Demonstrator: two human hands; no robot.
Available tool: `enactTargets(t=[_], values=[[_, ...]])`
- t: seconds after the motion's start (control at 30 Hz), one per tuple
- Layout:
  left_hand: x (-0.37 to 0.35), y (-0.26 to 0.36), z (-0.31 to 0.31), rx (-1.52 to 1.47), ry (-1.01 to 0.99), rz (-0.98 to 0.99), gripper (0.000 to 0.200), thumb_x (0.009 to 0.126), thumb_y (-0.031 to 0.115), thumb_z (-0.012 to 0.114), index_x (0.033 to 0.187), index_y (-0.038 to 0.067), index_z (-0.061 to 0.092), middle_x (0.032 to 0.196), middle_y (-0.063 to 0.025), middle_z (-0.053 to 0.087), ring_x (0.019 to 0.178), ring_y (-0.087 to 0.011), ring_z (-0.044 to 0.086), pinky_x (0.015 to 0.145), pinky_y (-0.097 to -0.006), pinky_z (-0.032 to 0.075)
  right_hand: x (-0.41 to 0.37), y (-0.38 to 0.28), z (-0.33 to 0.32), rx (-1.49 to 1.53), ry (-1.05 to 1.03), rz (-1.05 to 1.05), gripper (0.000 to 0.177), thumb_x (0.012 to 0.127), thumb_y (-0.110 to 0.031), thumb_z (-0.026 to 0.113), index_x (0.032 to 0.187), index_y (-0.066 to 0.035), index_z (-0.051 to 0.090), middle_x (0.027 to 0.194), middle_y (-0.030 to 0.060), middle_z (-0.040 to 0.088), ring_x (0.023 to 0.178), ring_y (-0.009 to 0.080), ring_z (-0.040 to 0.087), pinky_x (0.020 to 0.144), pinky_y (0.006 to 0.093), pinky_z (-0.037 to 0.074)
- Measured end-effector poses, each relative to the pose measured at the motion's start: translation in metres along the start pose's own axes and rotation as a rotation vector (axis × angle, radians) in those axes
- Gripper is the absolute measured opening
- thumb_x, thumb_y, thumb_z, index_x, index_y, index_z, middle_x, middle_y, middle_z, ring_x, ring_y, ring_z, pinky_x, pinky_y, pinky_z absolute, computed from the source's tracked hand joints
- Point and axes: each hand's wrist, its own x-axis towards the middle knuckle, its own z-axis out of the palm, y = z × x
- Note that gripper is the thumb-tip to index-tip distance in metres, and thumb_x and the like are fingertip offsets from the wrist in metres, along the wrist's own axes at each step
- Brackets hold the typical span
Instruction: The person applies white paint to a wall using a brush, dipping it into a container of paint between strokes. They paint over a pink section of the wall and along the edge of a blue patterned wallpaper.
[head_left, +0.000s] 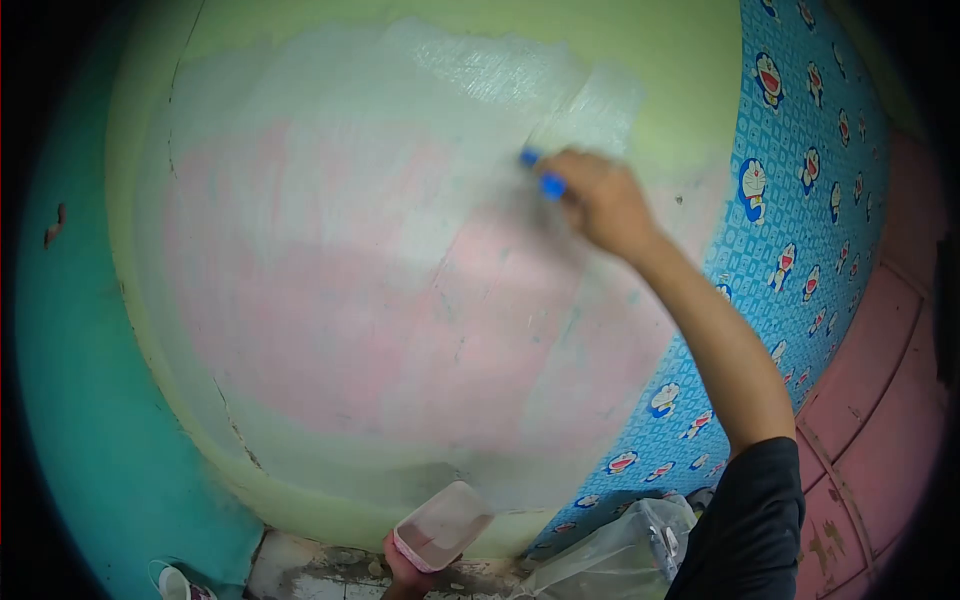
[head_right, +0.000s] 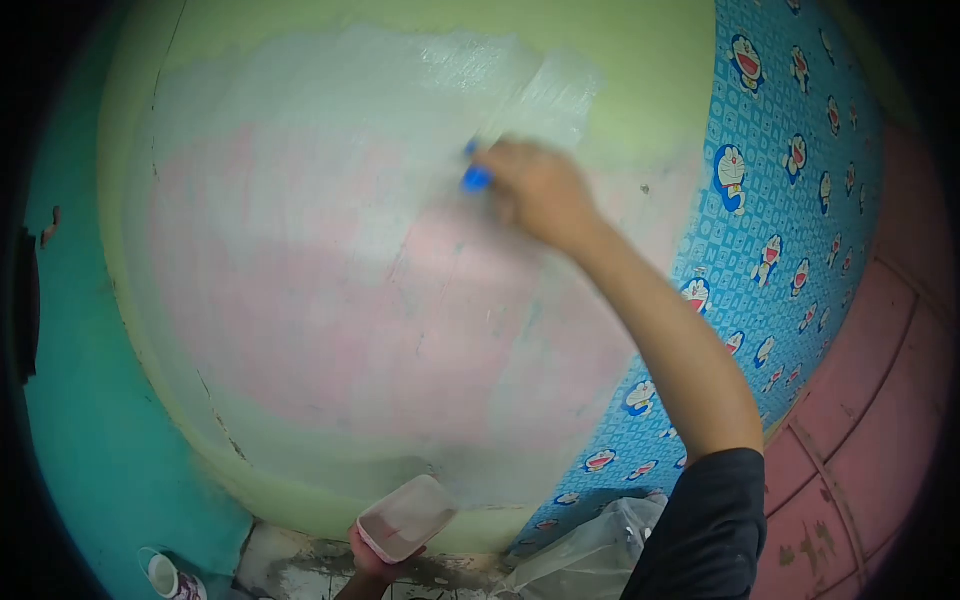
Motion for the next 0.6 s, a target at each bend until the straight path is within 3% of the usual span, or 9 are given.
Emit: enactTargets(t=[0.07, 0.1, 0.13, 0.2, 0.23, 0.33, 0.4, 0.53, 0.6], values=[[0.0, 0.001, 0.008, -0.032, -0.019, -0.027, 0.077, 0.094, 0.068, 0.027, 0.148, 0.018, 0.05, 0.143, -0.0132, 0.057, 0.121, -0.0449, 0.06, 0.082, -0.0644, 0.053, -0.006, -0.044, 0.005, 0.249, -0.31, 0.016, 0.038, 0.087, -0.012, 0.069, 0.125, -0.013, 0.065, 0.105, 0.0146, 0.073, 0.09, 0.0384, 0.069, 0.082, 0.0489, 0.056], [0.0, -0.002, 0.006, -0.026, -0.002, -0.027, 0.078, 0.094, 0.068, 0.027, 0.148, 0.017, 0.05, 0.142, -0.0133, 0.057, 0.12, -0.0445, 0.061, 0.081, -0.0632, 0.053, 0.0, -0.036, 0.003, 0.358, -0.231, 0.067, 0.031, 0.089, -0.015, 0.069, 0.121, -0.011, 0.068, 0.098, 0.0166, 0.072, 0.088, 0.0383, 0.068, 0.081, 0.0483, 0.055], [0.002, -0.004, 0.004, -0.015, 0.015, -0.025, 0.078, 0.094, 0.068, 0.027, 0.148, 0.017, 0.049, 0.142, -0.0135, 0.057, 0.119, -0.0442, 0.061, 0.08, -0.0619, 0.053, 0.015, -0.025, -0.014, 0.323, -0.199, 0.156, 0.014, 0.094, -0.013, 0.07, 0.105, -0.005, 0.07, 0.09, 0.0153, 0.071, 0.076, 0.03, 0.069, 0.072, 0.0389, 0.055], [0.006, -0.004, 0.004, -0.012, 0.019, -0.022, 0.078, 0.094, 0.068, 0.027, 0.147, 0.017, 0.049, 0.141, -0.0137, 0.058, 0.117, -0.0436, 0.061, 0.079, -0.0599, 0.053, 0.034, 0.044, -0.022, 0.144, 0.006, 0.32, 0.022, 0.097, -0.015, 0.07, 0.115, -0.002, 0.071, 0.093, 0.0119, 0.075, 0.078, 0.0185, 0.07, 0.067, 0.0323, 0.057], [0.006, -0.005, 0.004, -0.019, 0.011, -0.024, 0.078, 0.094, 0.068, 0.027, 0.147, 0.017, 0.05, 0.141, -0.0138, 0.058, 0.116, -0.0434, 0.062, 0.079, -0.059, 0.053, 0.05, 0.054, -0.044, 0.301, 0.158, 0.354, 0.025, 0.098, -0.016, 0.069, 0.119, -0.001, 0.071, 0.095, 0.01, 0.075, 0.082, 0.016, 0.07, 0.067, 0.0304, 0.06], [0.004, -0.001, 0.004, -0.035, 0.006, -0.018, 0.077, 0.094, 0.068, 0.026, 0.146, 0.016, 0.05, 0.14, -0.0139, 0.058, 0.114, -0.043, 0.062, 0.077, -0.0574, 0.052, 0.06, 0.095, -0.071, 0.16, 0.462, 0.496, 0.023, 0.101, -0.02, 0.068, 0.118, -0.004, 0.072, 0.097, 0.0089, 0.076, 0.089, 0.0159, 0.073, 0.067, 0.0319, 0.062], [0.002, 0.003, 0.001, -0.021, 0.005, 0.006, 0.077, 0.094, 0.068, 0.026, 0.146, 0.017, 0.05, 0.141, -0.0136, 0.058, 0.116, -0.0429, 0.062, 0.078, -0.0583, 0.052, 0.048, 0.092, -0.065, 0.031, 0.541, 0.399, 0.019, 0.099, -0.015, 0.069, 0.115, -0.005, 0.072, 0.101, 0.0108, 0.076, 0.089, 0.0162, 0.074, 0.068, 0.0308, 0.061], [-0.006, 0.014, -0.001, 0.033, 0.036, 0.079, 0.077, 0.093, 0.069, 0.03, 0.147, 0.019, 0.05, 0.144, -0.0118, 0.056, 0.125, -0.0437, 0.059, 0.084, -0.0653, 0.052, -0.02, 0.033, -0.015, -0.181, 0.181, 0.004, 0.029, 0.082, 0.0, 0.07, 0.11, -0.008, 0.069, 0.111, 0.0132, 0.073, 0.095, 0.0301, 0.072, 0.076, 0.0373, 0.059], [-0.008, 0.02, 0.003, 0.022, 0.043, 0.102, 0.076, 0.092, 0.069, 0.033, 0.148, 0.021, 0.05, 0.146, -0.0108, 0.055, 0.13, -0.0442, 0.056, 0.088, -0.0695, 0.05, -0.076, -0.012, 0.02, -0.313, -0.07, -0.149, 0.034, 0.078, -0.007, 0.071, 0.112, -0.01, 0.065, 0.113, 0.0139, 0.069, 0.101, 0.0315, 0.069, 0.076, 0.0412, 0.059]])
